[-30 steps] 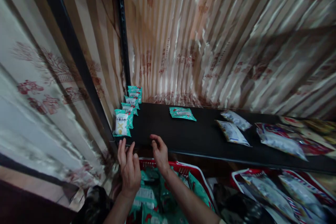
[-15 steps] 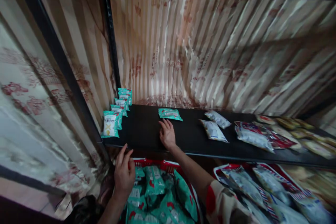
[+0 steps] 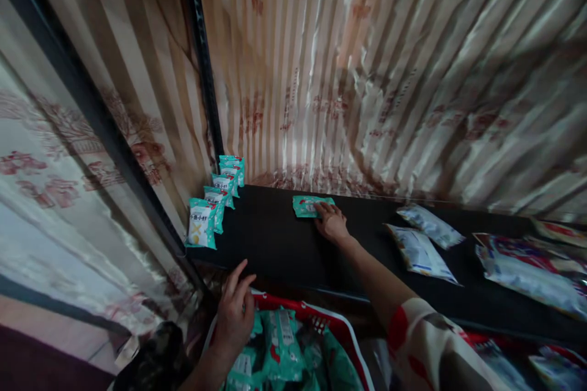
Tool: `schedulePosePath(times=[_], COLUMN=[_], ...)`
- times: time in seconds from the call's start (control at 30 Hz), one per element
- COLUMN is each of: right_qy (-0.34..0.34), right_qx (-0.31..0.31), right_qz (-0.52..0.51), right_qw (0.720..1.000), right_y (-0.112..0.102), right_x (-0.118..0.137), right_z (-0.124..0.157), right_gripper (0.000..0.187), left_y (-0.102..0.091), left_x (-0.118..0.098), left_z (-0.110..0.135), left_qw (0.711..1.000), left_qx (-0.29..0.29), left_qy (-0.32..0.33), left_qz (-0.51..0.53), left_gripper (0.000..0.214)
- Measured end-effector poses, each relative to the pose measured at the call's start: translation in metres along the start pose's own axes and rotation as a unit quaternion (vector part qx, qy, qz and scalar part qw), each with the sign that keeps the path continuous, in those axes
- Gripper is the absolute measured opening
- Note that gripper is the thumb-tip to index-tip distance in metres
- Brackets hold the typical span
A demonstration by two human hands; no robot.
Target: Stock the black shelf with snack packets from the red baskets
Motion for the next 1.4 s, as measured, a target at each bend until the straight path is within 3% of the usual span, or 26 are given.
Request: schedulePosePath(times=[0.33, 0.5, 0.67, 0.83, 1.03, 1.23, 1.4], right_qy=[-0.112, -0.171, -0.223, -0.153, -0.054, 0.081, 0.138], right_qx=[-0.043, -0.035, 0.018, 0.009, -0.001, -0.071, -0.088], right_qz=[-0.006, -0.079, -0.244, -0.411, -0.522, -0.578, -0.594], right_qw=[0.993, 0.981, 0.944, 0.899, 0.851, 0.809, 0.788], right_y=[-0.004, -0.015, -0.032, -0.041, -0.024, 0.003, 0.02], right_x=[0.012, 0.049, 0.092, 0.096, 0.077, 0.032, 0.019], right_z=[0.014, 0.034, 0.051, 0.06, 0.064, 0.054, 0.06], right_gripper=[0.042, 0.035, 0.032, 0.031, 0.041, 0.043, 0.047], left_y=[0.008, 0.012, 0.019, 0.016, 0.023, 0.032, 0.048], left_x=[-0.003, -0.003, 0.004, -0.012, -0.023, -0.016, -0.035], left_z=[-0.017, -0.018, -0.016, -0.012, -0.011, -0.039, -0.063], left_qw=[0.999, 0.999, 0.999, 0.998, 0.993, 0.994, 0.991], left_qx=[0.019, 0.016, 0.026, 0.019, 0.033, 0.036, 0.064], left_qy=[0.036, 0.033, 0.008, 0.067, 0.11, 0.098, 0.111], left_qz=[0.013, 0.032, 0.036, 0.001, -0.012, -0.044, -0.042], left_gripper=[0.035, 0.035, 0.035, 0.036, 0.038, 0.041, 0.042])
Point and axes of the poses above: each hand's wrist, its own z-axis away from the middle knuckle, its own y-axis out of the palm, x = y × z, the point moved 10 cm from there along -z, towards the middle knuckle, and after that the axes turned 6 degrees about -y, right-handed, at the moved point
